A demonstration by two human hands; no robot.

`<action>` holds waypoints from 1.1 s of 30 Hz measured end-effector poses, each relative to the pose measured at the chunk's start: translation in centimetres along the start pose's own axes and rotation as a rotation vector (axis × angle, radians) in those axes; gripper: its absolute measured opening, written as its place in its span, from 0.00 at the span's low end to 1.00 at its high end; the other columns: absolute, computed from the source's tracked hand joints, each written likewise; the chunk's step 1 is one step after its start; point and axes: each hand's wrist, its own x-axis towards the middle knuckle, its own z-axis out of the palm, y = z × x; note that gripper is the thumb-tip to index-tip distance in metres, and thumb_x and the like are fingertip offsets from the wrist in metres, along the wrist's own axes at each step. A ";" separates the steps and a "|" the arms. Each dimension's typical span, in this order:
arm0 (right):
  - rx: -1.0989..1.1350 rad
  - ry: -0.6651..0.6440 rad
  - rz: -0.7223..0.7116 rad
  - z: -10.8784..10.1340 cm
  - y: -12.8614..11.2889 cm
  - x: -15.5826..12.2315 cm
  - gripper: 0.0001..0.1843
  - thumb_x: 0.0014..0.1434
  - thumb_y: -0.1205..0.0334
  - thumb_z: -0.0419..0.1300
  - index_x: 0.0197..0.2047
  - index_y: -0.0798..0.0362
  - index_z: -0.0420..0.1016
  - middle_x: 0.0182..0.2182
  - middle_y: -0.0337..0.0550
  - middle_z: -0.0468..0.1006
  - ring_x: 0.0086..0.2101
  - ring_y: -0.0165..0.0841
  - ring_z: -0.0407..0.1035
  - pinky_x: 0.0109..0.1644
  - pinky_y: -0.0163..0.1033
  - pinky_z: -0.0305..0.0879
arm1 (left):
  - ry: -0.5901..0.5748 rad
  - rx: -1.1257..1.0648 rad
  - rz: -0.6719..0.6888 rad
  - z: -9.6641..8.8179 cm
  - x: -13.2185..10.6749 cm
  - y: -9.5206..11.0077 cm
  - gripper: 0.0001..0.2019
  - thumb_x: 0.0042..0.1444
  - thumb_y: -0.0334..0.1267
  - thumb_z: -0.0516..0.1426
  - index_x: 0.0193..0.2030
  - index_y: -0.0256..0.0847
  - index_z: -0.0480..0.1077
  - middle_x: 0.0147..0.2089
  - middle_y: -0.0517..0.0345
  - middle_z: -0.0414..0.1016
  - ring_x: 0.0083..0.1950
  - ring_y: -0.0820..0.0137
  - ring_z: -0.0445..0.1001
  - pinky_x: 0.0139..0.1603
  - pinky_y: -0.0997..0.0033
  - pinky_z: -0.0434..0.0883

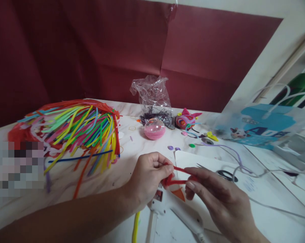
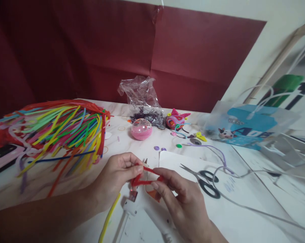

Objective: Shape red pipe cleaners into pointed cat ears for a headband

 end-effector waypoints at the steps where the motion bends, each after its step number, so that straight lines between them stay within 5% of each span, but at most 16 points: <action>1: -0.004 0.016 0.012 0.1 -0.1 0.0 0.10 0.53 0.67 0.59 0.38 0.43 0.74 0.17 0.28 0.75 0.17 0.25 0.69 0.22 0.25 0.65 | 0.001 -0.003 0.002 0.0 0.0 0.0 0.03 0.44 0.32 0.56 0.24 0.35 0.66 0.18 0.62 0.66 0.16 0.80 0.61 0.16 0.80 0.59; 8: -0.029 0.025 0.002 -0.1 -0.1 -0.1 0.05 0.54 0.65 0.58 0.34 0.47 0.74 0.16 0.31 0.75 0.17 0.27 0.69 0.22 0.27 0.66 | -0.028 -0.007 -0.035 0.0 -0.2 0.0 0.03 0.44 0.33 0.56 0.25 0.36 0.66 0.19 0.61 0.66 0.15 0.78 0.61 0.13 0.79 0.59; 18: -0.223 -0.157 -0.203 -1.3 0.8 0.5 0.05 0.57 0.59 0.56 0.38 0.48 0.69 0.25 0.38 0.76 0.25 0.30 0.71 0.19 0.27 0.64 | -0.040 -0.018 -0.066 -0.1 0.1 0.1 0.03 0.44 0.33 0.56 0.25 0.36 0.65 0.19 0.61 0.66 0.14 0.78 0.61 0.11 0.78 0.59; 27: -0.475 -0.157 -0.403 -1.6 0.2 1.3 0.15 0.61 0.52 0.48 0.27 0.51 0.61 0.16 0.34 0.67 0.14 0.26 0.60 0.17 0.29 0.57 | -0.106 -0.018 -0.105 -0.1 -0.1 0.0 0.03 0.44 0.32 0.56 0.26 0.36 0.65 0.20 0.61 0.67 0.15 0.78 0.62 0.13 0.79 0.57; 33: -0.424 -0.266 -0.395 -1.7 -0.1 1.4 0.16 0.63 0.53 0.44 0.26 0.50 0.58 0.16 0.34 0.64 0.15 0.27 0.58 0.18 0.30 0.55 | -0.131 -0.074 -0.150 -0.3 -0.1 -0.2 0.04 0.43 0.33 0.56 0.27 0.36 0.65 0.20 0.61 0.67 0.15 0.78 0.61 0.13 0.79 0.56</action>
